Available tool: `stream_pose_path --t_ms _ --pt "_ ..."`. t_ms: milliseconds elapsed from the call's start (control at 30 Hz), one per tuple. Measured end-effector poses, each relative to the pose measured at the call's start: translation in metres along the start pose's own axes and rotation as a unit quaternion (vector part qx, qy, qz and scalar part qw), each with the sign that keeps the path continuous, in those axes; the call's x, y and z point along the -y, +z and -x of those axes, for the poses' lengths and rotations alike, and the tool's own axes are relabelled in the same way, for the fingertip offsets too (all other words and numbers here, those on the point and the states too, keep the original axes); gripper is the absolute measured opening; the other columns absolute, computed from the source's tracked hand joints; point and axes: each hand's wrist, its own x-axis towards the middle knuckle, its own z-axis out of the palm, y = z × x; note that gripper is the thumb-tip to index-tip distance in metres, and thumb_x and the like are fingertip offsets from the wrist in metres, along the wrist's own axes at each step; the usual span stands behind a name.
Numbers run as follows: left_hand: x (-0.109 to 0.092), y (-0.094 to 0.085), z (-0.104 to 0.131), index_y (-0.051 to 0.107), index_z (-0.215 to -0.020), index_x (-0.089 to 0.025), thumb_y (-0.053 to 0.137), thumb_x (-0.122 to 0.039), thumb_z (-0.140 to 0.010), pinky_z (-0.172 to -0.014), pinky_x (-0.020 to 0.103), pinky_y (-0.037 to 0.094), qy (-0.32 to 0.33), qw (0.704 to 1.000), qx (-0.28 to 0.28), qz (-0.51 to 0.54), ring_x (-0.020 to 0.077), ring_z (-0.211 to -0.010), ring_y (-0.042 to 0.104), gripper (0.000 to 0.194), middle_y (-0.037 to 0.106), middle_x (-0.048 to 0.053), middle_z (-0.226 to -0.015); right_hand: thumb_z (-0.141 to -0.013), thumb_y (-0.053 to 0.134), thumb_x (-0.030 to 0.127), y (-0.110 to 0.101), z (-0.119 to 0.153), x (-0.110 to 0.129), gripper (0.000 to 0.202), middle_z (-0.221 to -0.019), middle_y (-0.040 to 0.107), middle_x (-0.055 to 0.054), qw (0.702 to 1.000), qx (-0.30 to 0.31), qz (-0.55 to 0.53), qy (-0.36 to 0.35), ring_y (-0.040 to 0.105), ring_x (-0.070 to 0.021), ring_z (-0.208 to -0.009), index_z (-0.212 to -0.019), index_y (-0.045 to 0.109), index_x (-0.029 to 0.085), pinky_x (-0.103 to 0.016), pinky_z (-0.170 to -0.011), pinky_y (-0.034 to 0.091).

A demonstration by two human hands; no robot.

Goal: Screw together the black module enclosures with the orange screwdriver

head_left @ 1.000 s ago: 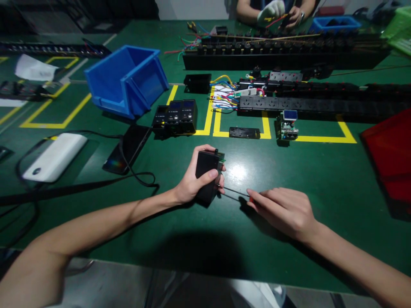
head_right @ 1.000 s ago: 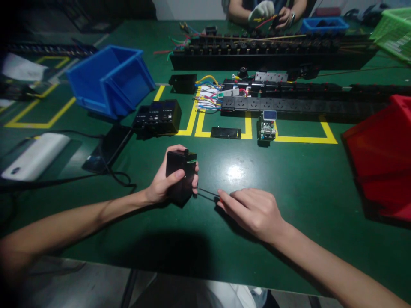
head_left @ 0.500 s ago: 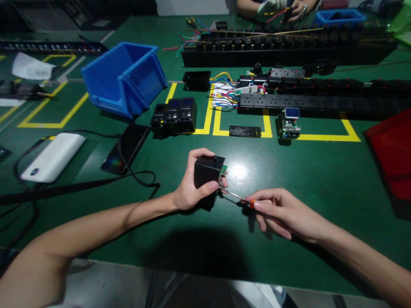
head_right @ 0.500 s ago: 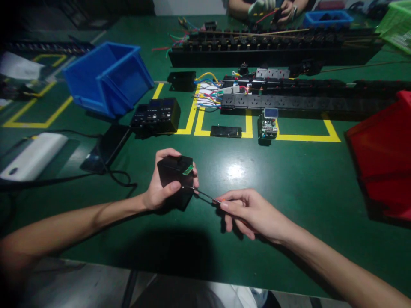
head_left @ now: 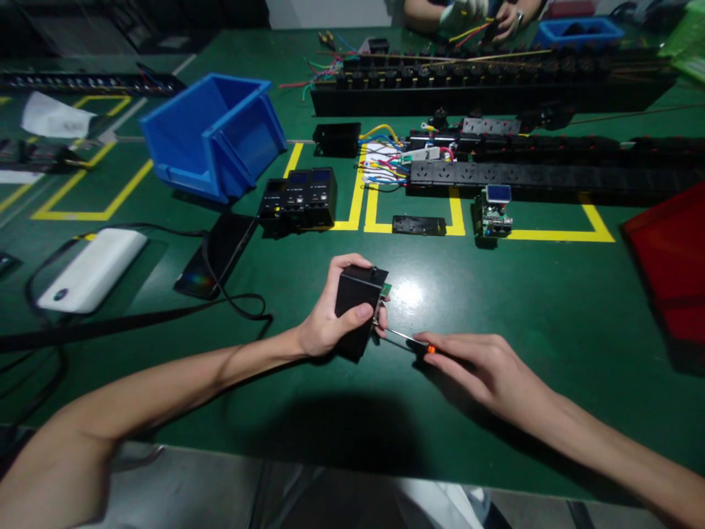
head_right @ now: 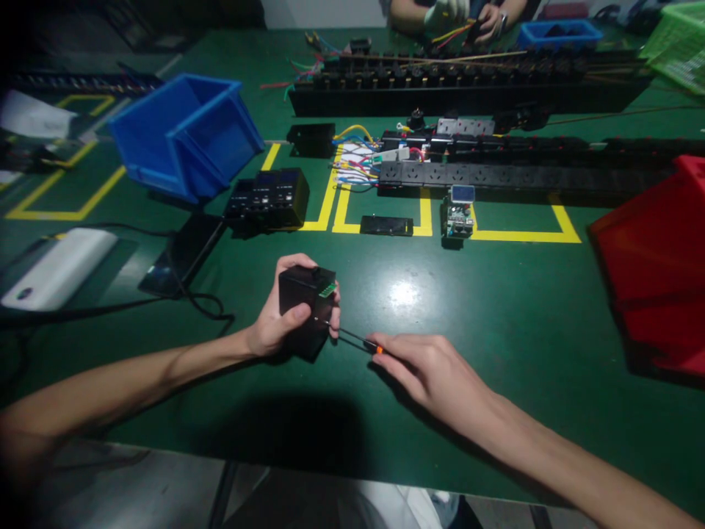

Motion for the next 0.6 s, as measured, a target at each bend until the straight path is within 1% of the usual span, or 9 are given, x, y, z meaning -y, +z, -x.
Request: stream_pose_path --t_ms 67,133,200,300,367,467,533,567,600 --pt "-0.002 0.001 -0.001 0.029 -0.125 -0.034 0.065 -0.034 -0.091 -0.063 0.036 0.063 -0.021 0.999 -0.021 0.011 0.0171 -0.076 0.071 0.050 0.056 0.003 -0.105 -0.102 0.047 0.019 0.003 0.005 -0.002 0.034 -0.074 0.067 -0.006 0.981 -0.026 0.172 -0.084 0.058 -0.0144 -0.054 -0.129 0.065 0.009 -0.027 -0.049 0.038" --pt "-0.004 0.003 -0.002 0.029 -0.125 -0.034 0.065 -0.034 -0.091 -0.065 0.037 0.063 -0.042 0.998 -0.041 0.023 0.0165 -0.076 0.070 0.050 0.056 0.003 -0.105 -0.101 0.045 0.012 0.004 0.008 -0.005 0.037 -0.072 0.063 -0.004 0.946 -0.020 0.298 -0.128 0.053 -0.0151 -0.051 -0.135 0.059 0.007 -0.029 -0.047 0.032" --pt "-0.006 0.005 -0.003 0.030 -0.125 -0.033 0.065 -0.033 -0.091 -0.065 0.035 0.063 -0.054 0.996 -0.060 0.029 0.0143 -0.073 0.069 0.049 0.056 0.002 -0.104 -0.100 0.046 0.011 0.004 0.008 -0.007 0.040 -0.074 0.062 -0.003 0.928 -0.002 0.350 -0.131 0.053 -0.0157 -0.052 -0.138 0.055 0.009 -0.030 -0.048 0.031" --pt "-0.007 0.007 -0.005 0.032 -0.125 -0.032 0.066 -0.032 -0.090 -0.064 0.034 0.062 -0.058 0.994 -0.091 0.020 0.0138 -0.071 0.068 0.049 0.057 0.002 -0.103 -0.102 0.048 0.019 -0.002 0.004 -0.009 0.036 -0.073 0.062 -0.002 0.929 0.000 0.352 -0.115 0.053 -0.0151 -0.051 -0.137 0.056 0.011 -0.030 -0.048 0.028" --pt "-0.007 0.006 -0.007 0.033 -0.125 -0.033 0.066 -0.034 -0.090 -0.064 0.034 0.062 -0.052 0.990 -0.128 0.010 0.0149 -0.073 0.069 0.048 0.058 0.002 -0.104 -0.103 0.047 0.022 -0.009 0.002 -0.006 0.033 -0.074 0.063 -0.002 0.945 -0.008 0.309 -0.111 0.054 -0.0142 -0.052 -0.133 0.058 0.012 -0.030 -0.049 0.029" --pt "-0.007 0.005 -0.009 0.033 -0.124 -0.033 0.064 -0.037 -0.092 -0.065 0.035 0.063 -0.046 0.979 -0.198 0.007 0.0147 -0.073 0.069 0.045 0.059 0.001 -0.103 -0.102 0.050 0.019 -0.022 -0.004 0.013 0.028 -0.080 0.066 -0.003 0.977 -0.021 0.168 -0.129 0.058 -0.0127 -0.060 -0.128 0.058 0.011 -0.027 -0.054 0.035" --pt "-0.008 0.006 -0.011 0.034 -0.122 -0.034 0.063 -0.039 -0.092 -0.064 0.034 0.063 -0.050 0.975 -0.217 0.011 0.0142 -0.072 0.069 0.043 0.059 0.000 -0.102 -0.100 0.054 0.018 -0.030 -0.011 0.037 0.026 -0.087 0.067 -0.004 0.991 0.008 0.045 -0.125 0.060 -0.0117 -0.069 -0.125 0.058 0.012 -0.025 -0.061 0.040" --pt "-0.008 0.006 -0.011 0.034 -0.122 -0.034 0.064 -0.040 -0.091 -0.063 0.034 0.063 -0.051 0.975 -0.215 0.012 0.0141 -0.071 0.069 0.044 0.060 0.000 -0.101 -0.100 0.053 0.018 -0.033 -0.016 0.051 0.022 -0.089 0.067 -0.003 0.992 0.034 -0.034 -0.114 0.058 -0.0105 -0.070 -0.122 0.058 0.014 -0.023 -0.063 0.040" --pt "-0.008 0.007 -0.011 0.034 -0.122 -0.034 0.065 -0.040 -0.090 -0.063 0.034 0.063 -0.052 0.976 -0.211 0.013 0.0141 -0.071 0.069 0.045 0.060 0.000 -0.101 -0.100 0.053 0.018 -0.035 -0.022 0.066 0.017 -0.085 0.063 -0.001 0.986 0.060 -0.130 -0.085 0.053 -0.0087 -0.067 -0.115 0.060 0.015 -0.021 -0.060 0.039"
